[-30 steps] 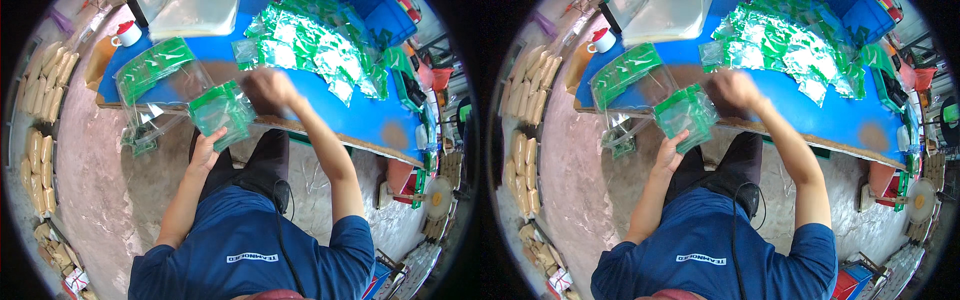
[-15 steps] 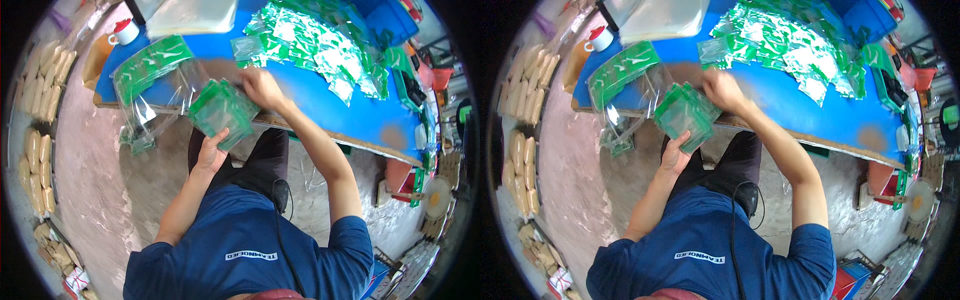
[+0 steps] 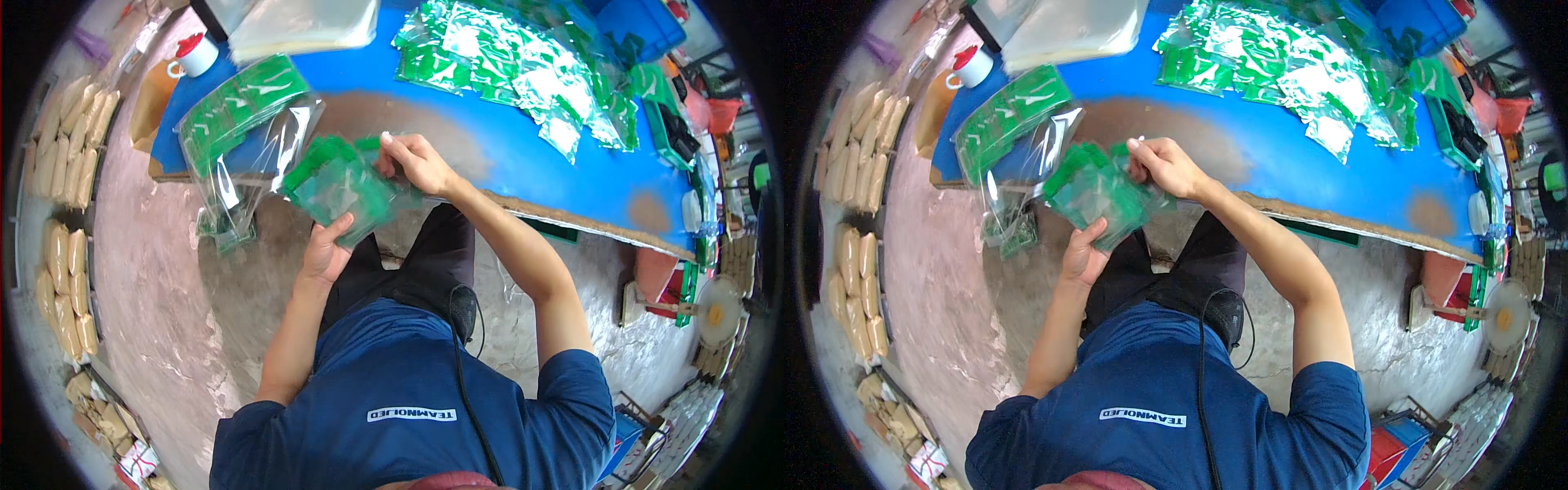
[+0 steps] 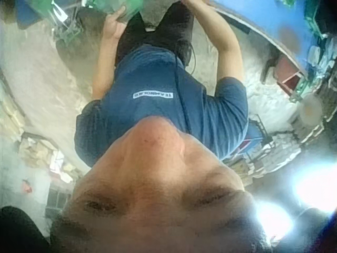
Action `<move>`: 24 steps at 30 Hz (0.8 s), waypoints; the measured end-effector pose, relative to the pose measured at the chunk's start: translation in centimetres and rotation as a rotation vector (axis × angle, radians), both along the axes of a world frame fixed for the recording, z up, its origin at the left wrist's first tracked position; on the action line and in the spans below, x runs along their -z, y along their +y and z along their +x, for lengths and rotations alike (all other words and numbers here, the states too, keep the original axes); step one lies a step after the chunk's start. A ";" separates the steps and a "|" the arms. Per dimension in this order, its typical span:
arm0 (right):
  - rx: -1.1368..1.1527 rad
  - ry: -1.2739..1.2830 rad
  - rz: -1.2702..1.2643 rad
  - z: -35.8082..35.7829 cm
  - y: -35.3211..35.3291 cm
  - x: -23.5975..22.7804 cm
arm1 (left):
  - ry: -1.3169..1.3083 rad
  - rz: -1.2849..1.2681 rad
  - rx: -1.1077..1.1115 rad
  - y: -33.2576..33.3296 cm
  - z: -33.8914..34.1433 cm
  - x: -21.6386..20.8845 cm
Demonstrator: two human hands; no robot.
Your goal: Sorting and packaging green plastic pouches into larger clear bags.
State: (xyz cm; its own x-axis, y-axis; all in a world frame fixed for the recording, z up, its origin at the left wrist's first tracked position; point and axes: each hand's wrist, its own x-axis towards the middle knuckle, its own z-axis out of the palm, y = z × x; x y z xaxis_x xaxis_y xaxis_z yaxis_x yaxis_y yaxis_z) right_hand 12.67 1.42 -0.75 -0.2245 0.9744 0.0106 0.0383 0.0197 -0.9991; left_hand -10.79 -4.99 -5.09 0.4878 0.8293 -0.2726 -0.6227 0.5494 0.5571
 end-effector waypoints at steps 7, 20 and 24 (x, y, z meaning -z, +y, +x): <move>0.385 -1.239 0.555 9.5 6.5 2.3 | -0.058 -0.045 0.032 -0.8 2.1 0.1; 0.323 -0.094 -0.043 2.1 -8.5 -3.4 | -0.098 -0.007 0.149 -0.9 -0.5 1.4; 0.128 -0.540 0.036 3.2 -4.2 -2.6 | -0.063 -0.028 0.095 -1.6 2.3 0.1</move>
